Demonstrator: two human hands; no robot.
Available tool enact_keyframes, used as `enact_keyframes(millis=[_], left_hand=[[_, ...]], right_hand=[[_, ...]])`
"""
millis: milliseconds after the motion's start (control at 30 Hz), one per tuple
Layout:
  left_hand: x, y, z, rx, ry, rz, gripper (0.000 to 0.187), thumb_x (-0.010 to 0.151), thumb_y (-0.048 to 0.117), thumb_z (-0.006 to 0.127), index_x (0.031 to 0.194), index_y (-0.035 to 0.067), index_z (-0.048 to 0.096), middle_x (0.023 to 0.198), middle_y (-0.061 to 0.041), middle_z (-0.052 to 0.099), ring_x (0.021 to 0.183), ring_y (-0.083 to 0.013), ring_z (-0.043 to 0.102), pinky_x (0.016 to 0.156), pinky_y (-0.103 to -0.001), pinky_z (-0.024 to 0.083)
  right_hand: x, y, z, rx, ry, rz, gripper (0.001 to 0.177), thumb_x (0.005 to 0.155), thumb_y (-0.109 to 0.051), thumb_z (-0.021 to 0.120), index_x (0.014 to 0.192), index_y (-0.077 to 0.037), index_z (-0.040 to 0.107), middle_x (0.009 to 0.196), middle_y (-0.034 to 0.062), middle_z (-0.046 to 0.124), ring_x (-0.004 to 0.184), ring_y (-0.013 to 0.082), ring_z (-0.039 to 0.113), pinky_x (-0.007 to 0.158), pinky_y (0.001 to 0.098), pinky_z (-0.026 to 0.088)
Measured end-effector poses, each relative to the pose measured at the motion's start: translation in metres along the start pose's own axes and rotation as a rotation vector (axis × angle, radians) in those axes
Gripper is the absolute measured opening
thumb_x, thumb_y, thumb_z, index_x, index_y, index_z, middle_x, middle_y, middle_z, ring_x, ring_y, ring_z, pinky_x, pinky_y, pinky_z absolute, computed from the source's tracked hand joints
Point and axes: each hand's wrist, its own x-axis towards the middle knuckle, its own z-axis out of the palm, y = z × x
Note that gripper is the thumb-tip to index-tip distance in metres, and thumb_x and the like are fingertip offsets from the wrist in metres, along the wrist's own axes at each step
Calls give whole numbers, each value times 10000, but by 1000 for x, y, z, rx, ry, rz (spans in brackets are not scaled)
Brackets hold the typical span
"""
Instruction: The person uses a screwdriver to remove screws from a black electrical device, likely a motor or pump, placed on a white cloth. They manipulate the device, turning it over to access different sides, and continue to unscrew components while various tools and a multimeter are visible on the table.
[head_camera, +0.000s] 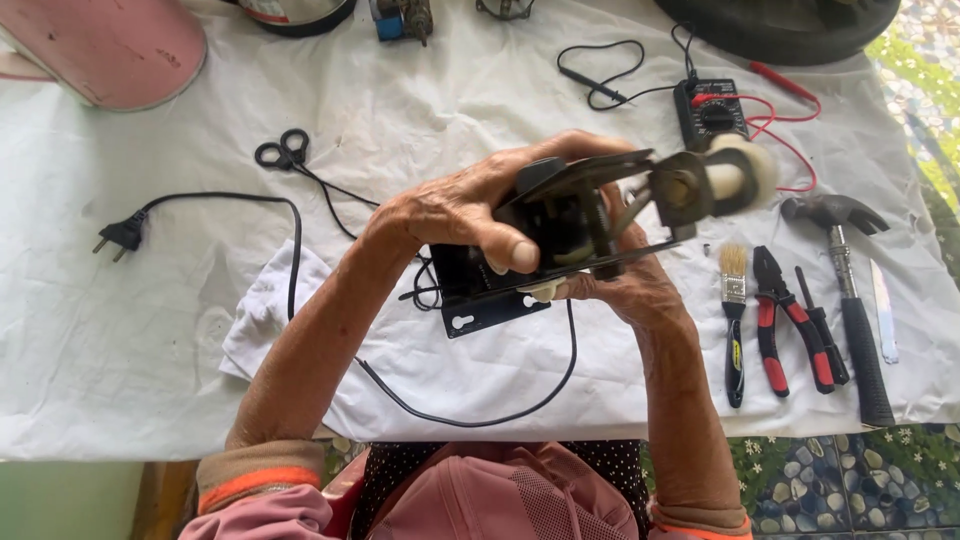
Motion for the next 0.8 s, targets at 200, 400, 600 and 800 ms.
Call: enact_keyframes(millis=[200,400,600,800], left_hand=[[8,4,-1,456,54,-77,693,950,721,543,1484,290,443,1481,-129,559,1283,-280,615,1014,-402,539],[-21,5,-7,667,285,-127,730,1028,799,504,1593,433,221,1632,-196,426,1407,-341,558,986,-478,645],[-130,42,-10,1027,404,-288,388,998,408,636,1215,90,585,1246,-211,570,1018,-319,599,860,-517,486],[-216,6,26,1076,123,-995,837,721,394,904,1442,235,512,1490,-207,367,1467,-401,264,1086,-778,258]], right_hand=[[-7,1,22,366,261,-109,1153,705,-170,852,1610,-192,138,1497,282,543,1385,428,605,1233,533,525],[-2,48,20,280,319,-174,1157,763,-56,812,1668,-119,94,1435,259,608,1327,339,637,1178,493,569],[16,47,28,309,556,-93,696,855,-196,826,1450,-38,501,1249,92,694,1129,227,727,841,293,676],[32,39,33,400,671,94,754,814,-408,814,1437,-67,562,1260,70,720,1125,194,741,757,326,714]])
